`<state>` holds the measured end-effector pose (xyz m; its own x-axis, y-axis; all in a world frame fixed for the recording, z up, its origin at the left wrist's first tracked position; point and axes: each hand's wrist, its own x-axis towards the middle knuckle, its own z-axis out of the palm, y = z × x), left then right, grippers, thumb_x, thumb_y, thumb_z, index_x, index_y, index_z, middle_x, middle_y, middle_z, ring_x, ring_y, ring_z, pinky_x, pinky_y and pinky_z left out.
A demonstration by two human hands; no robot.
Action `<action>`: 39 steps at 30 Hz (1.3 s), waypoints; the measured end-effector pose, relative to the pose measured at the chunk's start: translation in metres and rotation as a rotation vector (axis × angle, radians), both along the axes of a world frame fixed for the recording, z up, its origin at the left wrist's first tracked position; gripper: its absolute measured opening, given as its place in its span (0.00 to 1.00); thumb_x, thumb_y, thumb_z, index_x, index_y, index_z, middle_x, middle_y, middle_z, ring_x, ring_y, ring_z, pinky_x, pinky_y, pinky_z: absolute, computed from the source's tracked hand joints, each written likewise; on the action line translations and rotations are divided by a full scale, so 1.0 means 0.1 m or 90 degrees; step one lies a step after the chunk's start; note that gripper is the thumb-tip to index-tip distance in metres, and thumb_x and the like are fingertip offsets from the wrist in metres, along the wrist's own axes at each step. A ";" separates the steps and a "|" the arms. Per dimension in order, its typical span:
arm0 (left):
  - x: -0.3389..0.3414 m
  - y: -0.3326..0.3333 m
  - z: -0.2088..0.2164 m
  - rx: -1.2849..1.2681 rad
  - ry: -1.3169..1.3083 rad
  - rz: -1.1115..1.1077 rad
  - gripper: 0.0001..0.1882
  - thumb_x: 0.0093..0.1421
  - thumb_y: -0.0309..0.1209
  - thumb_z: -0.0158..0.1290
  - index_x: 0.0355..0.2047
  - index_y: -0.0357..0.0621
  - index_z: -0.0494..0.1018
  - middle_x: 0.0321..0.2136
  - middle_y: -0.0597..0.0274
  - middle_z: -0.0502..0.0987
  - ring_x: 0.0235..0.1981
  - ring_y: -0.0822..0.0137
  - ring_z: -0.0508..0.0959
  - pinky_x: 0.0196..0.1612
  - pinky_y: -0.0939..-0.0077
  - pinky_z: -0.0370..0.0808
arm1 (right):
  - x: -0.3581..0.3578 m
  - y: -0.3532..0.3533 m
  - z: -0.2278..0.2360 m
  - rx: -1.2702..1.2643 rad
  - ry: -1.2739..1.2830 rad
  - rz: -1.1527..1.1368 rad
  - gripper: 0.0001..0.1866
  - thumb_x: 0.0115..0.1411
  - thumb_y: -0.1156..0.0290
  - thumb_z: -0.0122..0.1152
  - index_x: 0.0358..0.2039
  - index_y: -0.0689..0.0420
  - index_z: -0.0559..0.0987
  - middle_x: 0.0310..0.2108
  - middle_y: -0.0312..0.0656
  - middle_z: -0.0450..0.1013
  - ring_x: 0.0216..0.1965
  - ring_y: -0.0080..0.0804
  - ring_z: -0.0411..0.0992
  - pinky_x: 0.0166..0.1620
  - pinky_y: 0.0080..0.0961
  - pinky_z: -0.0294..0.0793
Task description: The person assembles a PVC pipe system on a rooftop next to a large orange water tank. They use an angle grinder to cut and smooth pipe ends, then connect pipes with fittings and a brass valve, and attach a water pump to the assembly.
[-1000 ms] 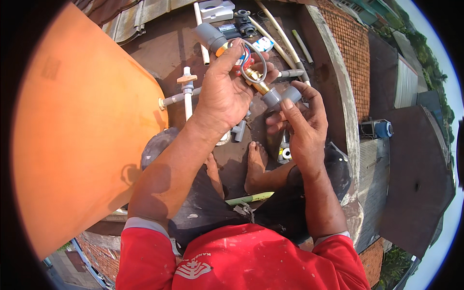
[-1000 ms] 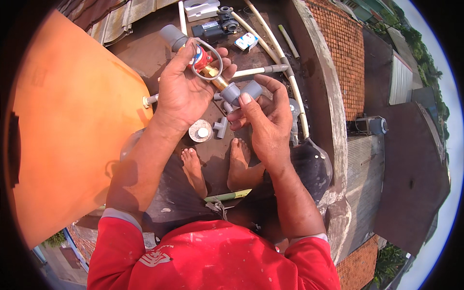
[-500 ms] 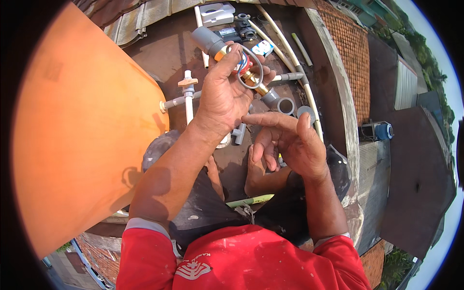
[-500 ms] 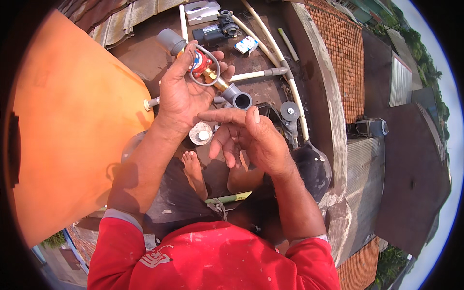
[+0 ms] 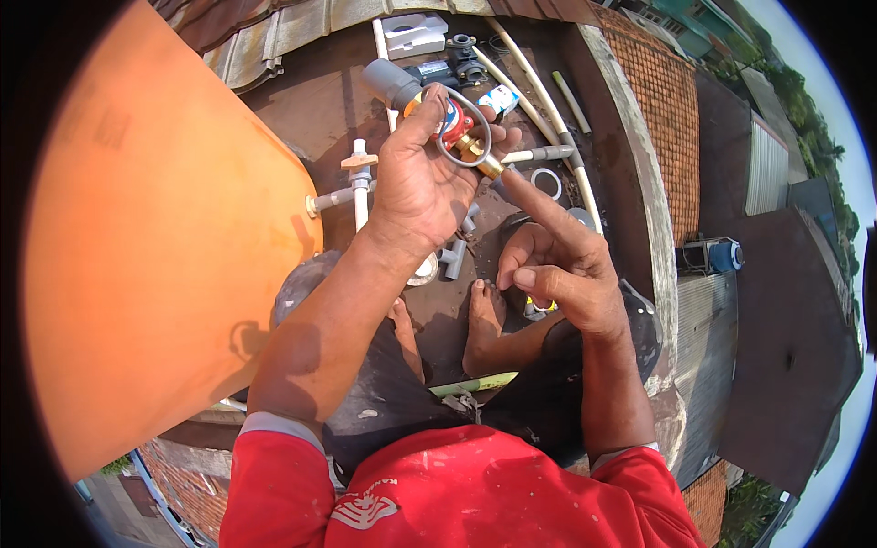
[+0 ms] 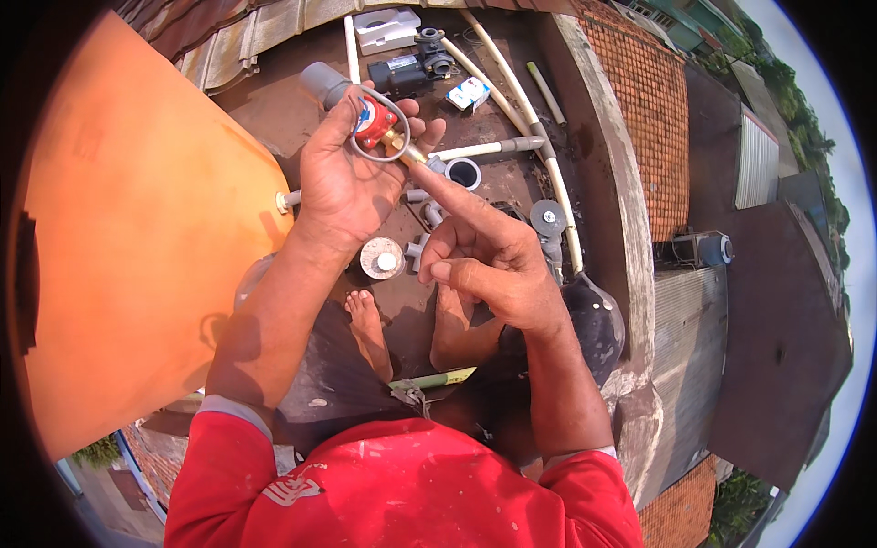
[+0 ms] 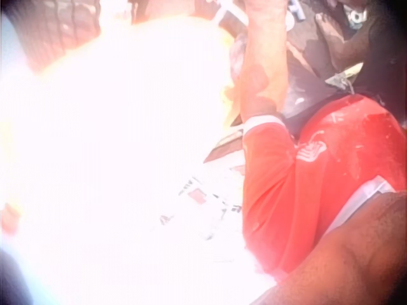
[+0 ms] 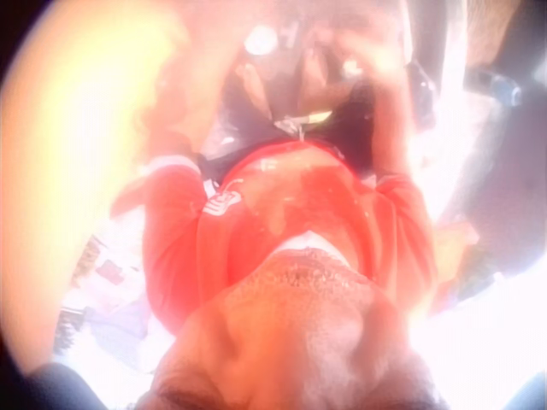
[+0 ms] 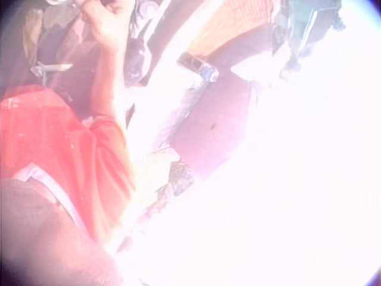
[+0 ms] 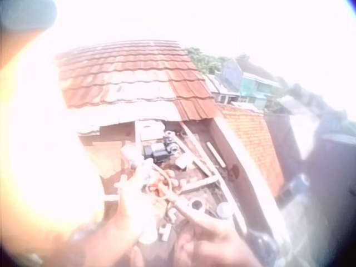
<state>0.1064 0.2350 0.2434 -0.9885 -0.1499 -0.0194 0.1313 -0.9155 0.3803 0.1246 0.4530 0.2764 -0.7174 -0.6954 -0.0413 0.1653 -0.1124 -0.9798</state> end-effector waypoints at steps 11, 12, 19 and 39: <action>-0.04 -0.03 0.01 0.006 0.022 -0.001 0.16 0.76 0.45 0.57 0.52 0.46 0.76 0.43 0.44 0.84 0.44 0.49 0.86 0.68 0.32 0.78 | 0.02 0.02 -0.03 0.010 -0.015 0.058 0.40 0.61 0.77 0.66 0.75 0.61 0.72 0.29 0.39 0.80 0.21 0.14 0.64 0.26 0.16 0.63; -0.02 0.01 0.04 -0.005 -0.010 0.013 0.17 0.77 0.45 0.56 0.53 0.46 0.76 0.42 0.45 0.84 0.44 0.49 0.86 0.68 0.32 0.78 | 0.00 -0.01 0.03 -0.010 -0.005 -0.011 0.40 0.61 0.77 0.66 0.76 0.61 0.72 0.30 0.39 0.81 0.21 0.13 0.64 0.26 0.16 0.62; -0.01 -0.07 0.03 0.047 0.043 -0.033 0.15 0.77 0.43 0.56 0.54 0.47 0.76 0.42 0.45 0.84 0.43 0.49 0.86 0.68 0.31 0.78 | -0.13 0.05 -0.16 0.187 0.063 -0.022 0.38 0.65 0.75 0.69 0.76 0.60 0.72 0.33 0.38 0.83 0.25 0.14 0.70 0.29 0.15 0.67; 0.02 0.03 0.08 -0.034 0.001 -0.040 0.15 0.76 0.40 0.59 0.46 0.38 0.80 0.45 0.41 0.86 0.57 0.37 0.84 0.72 0.35 0.76 | 0.03 -0.14 -0.20 0.273 0.404 -0.190 0.36 0.68 0.60 0.75 0.69 0.65 0.71 0.44 0.55 0.83 0.36 0.41 0.85 0.41 0.37 0.86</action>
<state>0.1085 0.2380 0.2511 -0.9961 -0.0876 -0.0116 0.0742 -0.9004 0.4288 0.1276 0.4387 0.2562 -0.8459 -0.4879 0.2156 -0.4122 0.3413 -0.8447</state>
